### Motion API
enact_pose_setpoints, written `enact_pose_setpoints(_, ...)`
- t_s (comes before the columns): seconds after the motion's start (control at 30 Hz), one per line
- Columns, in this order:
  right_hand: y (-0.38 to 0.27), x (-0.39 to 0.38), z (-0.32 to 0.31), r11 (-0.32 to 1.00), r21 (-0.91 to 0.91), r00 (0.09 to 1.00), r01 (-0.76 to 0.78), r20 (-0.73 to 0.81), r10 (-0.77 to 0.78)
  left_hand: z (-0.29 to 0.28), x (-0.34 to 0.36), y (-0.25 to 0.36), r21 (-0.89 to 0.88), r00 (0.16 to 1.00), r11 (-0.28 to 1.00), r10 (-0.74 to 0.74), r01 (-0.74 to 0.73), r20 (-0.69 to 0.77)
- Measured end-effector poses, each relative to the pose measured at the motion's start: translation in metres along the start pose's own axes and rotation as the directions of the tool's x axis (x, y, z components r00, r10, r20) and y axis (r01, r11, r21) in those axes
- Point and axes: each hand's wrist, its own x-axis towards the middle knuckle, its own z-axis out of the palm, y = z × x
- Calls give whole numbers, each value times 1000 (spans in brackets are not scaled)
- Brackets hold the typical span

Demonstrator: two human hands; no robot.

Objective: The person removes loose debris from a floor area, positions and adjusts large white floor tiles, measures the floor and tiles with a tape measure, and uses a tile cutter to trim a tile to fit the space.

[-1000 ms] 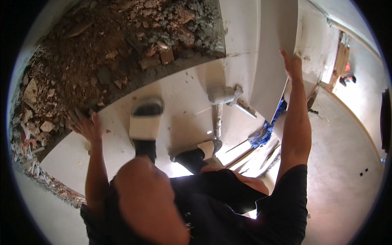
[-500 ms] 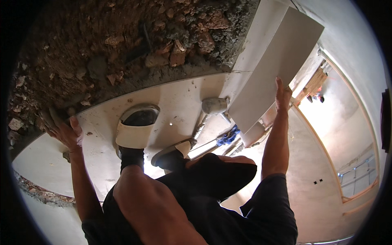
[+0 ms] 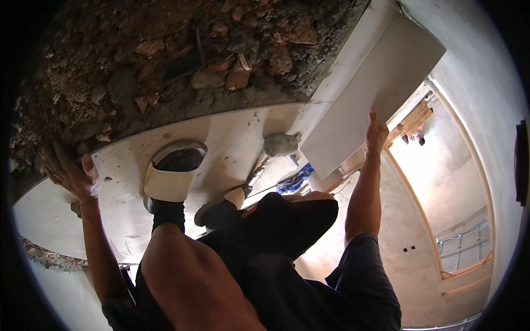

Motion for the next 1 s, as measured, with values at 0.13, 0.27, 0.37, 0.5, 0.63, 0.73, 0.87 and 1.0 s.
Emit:
enact_pose_setpoints(0.13,-1,-2,2,999,11,1000,30,3,-30,0,3,1,-3,999,1000,24,-24,-30)
enact_pose_setpoints(0.27,-7,-7,4,997,68,999,32,19,-33,0,4,1,-4,999,1000,25,-25,-32)
enact_pose_setpoints(0.37,-7,-7,6,993,108,998,52,18,-54,1,1,0,2,1000,1000,6,-6,-21)
enact_pose_setpoints(0.5,4,-3,5,980,172,995,102,-19,-100,7,-7,-7,2,999,1000,-5,5,-35)
enact_pose_setpoints(0.63,12,1,4,968,144,979,206,-18,-205,13,-12,-15,41,996,999,37,-34,-76)
enact_pose_setpoints(0.73,10,1,-1,973,112,978,202,31,-207,12,-10,-16,82,989,994,86,-76,-117)
enact_pose_setpoints(0.87,26,-13,-27,932,95,936,350,12,-353,2,-10,-6,35,996,999,30,-27,-87)
enact_pose_setpoints(1.0,103,-61,-88,954,33,955,298,-29,-297,-2,-9,5,134,997,990,48,-39,-62)
